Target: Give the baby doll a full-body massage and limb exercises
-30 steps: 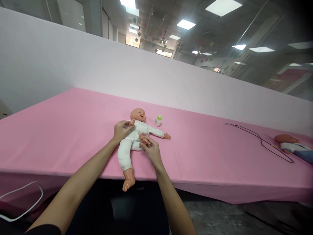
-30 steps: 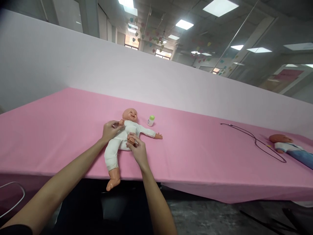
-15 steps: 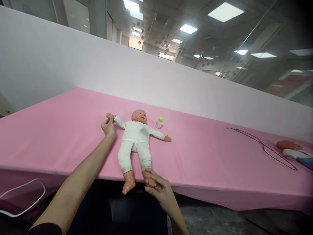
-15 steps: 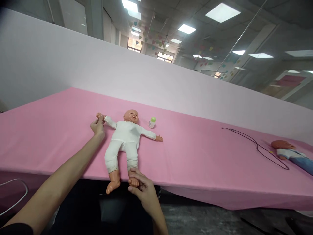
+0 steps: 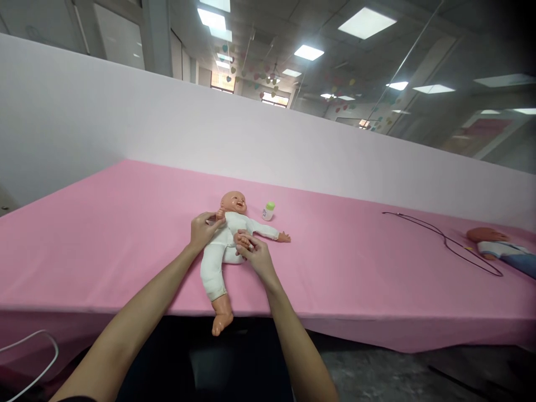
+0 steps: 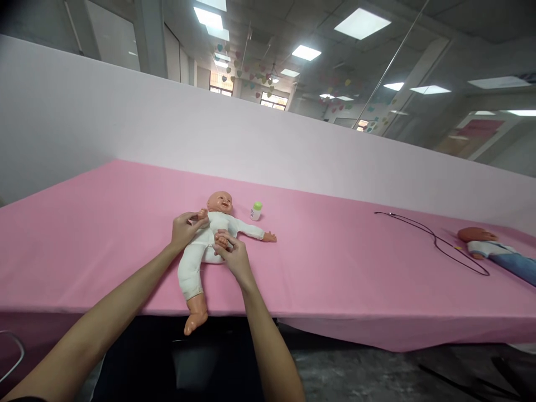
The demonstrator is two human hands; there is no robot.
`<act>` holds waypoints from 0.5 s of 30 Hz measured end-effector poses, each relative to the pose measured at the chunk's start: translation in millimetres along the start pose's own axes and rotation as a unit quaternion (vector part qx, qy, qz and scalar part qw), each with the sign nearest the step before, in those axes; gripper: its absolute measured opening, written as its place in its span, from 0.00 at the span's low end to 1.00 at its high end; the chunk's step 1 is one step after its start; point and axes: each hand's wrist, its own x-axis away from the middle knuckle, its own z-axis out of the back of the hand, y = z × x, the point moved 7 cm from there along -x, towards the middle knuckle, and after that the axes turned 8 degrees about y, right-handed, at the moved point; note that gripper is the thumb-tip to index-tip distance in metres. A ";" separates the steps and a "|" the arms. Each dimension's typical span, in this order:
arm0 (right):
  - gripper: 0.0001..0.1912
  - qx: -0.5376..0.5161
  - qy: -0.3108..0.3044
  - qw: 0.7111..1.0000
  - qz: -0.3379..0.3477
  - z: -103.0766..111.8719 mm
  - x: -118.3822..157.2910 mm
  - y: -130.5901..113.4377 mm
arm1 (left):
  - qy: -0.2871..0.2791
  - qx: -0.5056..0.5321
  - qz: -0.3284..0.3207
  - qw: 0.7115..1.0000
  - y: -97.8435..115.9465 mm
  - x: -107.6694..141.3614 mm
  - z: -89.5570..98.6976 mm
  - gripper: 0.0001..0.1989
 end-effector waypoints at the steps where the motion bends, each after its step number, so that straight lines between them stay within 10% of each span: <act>1: 0.24 -0.003 0.001 1.000 -0.005 4.5 7.3 -1.9 | 0.030 0.026 0.031 0.999 -6.8 -3.4 3.8 0.12; 10: 0.27 -0.001 -0.040 0.992 -0.118 56.0 133.1 22.0 | 0.317 0.190 0.342 0.864 -87.3 -5.5 42.2 0.19; 15: 0.27 -0.028 -0.042 0.992 -0.112 43.7 128.7 26.4 | 0.260 0.139 0.252 0.922 -63.7 -13.8 37.8 0.17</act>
